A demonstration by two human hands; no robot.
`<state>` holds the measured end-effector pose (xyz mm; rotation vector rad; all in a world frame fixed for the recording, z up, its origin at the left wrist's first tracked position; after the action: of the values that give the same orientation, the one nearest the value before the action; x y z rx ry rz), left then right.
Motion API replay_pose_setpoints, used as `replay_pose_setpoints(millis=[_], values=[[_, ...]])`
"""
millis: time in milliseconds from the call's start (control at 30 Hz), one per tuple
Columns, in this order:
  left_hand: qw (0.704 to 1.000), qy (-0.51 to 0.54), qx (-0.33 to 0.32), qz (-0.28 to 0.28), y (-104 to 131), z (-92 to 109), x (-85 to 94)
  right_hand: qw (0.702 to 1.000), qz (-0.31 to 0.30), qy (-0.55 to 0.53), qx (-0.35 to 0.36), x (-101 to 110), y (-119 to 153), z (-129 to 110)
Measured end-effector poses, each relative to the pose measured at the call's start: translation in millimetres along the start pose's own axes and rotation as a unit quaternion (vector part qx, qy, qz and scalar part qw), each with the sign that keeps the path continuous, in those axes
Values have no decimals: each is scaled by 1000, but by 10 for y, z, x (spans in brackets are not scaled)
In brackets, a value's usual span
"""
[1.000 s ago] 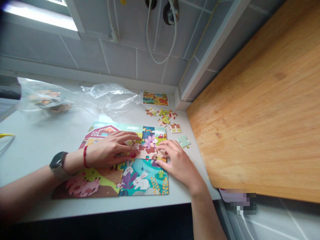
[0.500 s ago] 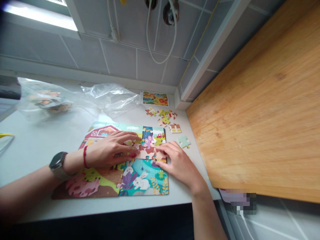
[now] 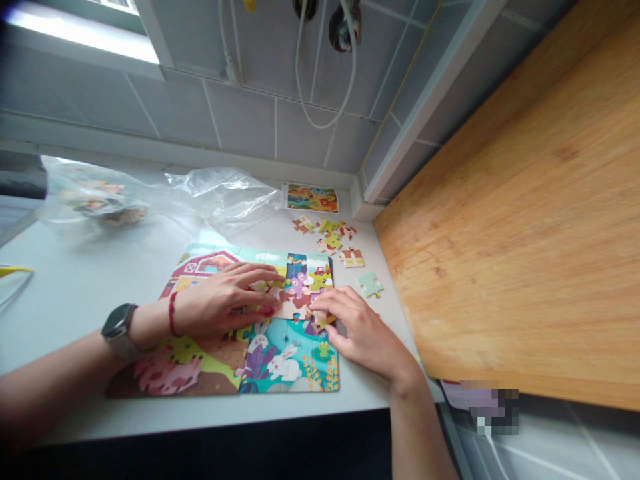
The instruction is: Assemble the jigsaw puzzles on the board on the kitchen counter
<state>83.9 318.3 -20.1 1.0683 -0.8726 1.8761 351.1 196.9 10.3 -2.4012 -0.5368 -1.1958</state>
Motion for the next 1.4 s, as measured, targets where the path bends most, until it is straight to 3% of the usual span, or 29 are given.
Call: replay_pose_setpoints(millis=[167,333,567,800,1400], values=[[1000,-1,0,1,-3,9,11,988,45,81,-122,47,18,-10],[1000,1,1,1,-11,3,7,972,7,149,-181,-45,-5,-109],[1000,4,3,-3,-7,2,9,986,3,66,-154,-34,54,-104],[1000,18,-1,7,-5,2,7,995,49,31,-81,-2,51,24],[1000,5,-1,5,-9,11,13,994,47,24,-93,-24,34,88]])
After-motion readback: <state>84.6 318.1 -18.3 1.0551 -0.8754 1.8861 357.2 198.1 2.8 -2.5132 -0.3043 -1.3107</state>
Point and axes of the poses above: each hand's wrist, its own y-axis away from the middle knuckle, its own x-axis out of the back of the hand, z = x × y, the point moved 2 cm from there along -y, towards the middle knuckle, and after that the axes turned 13 degrees about x, right-handed, at the moved point
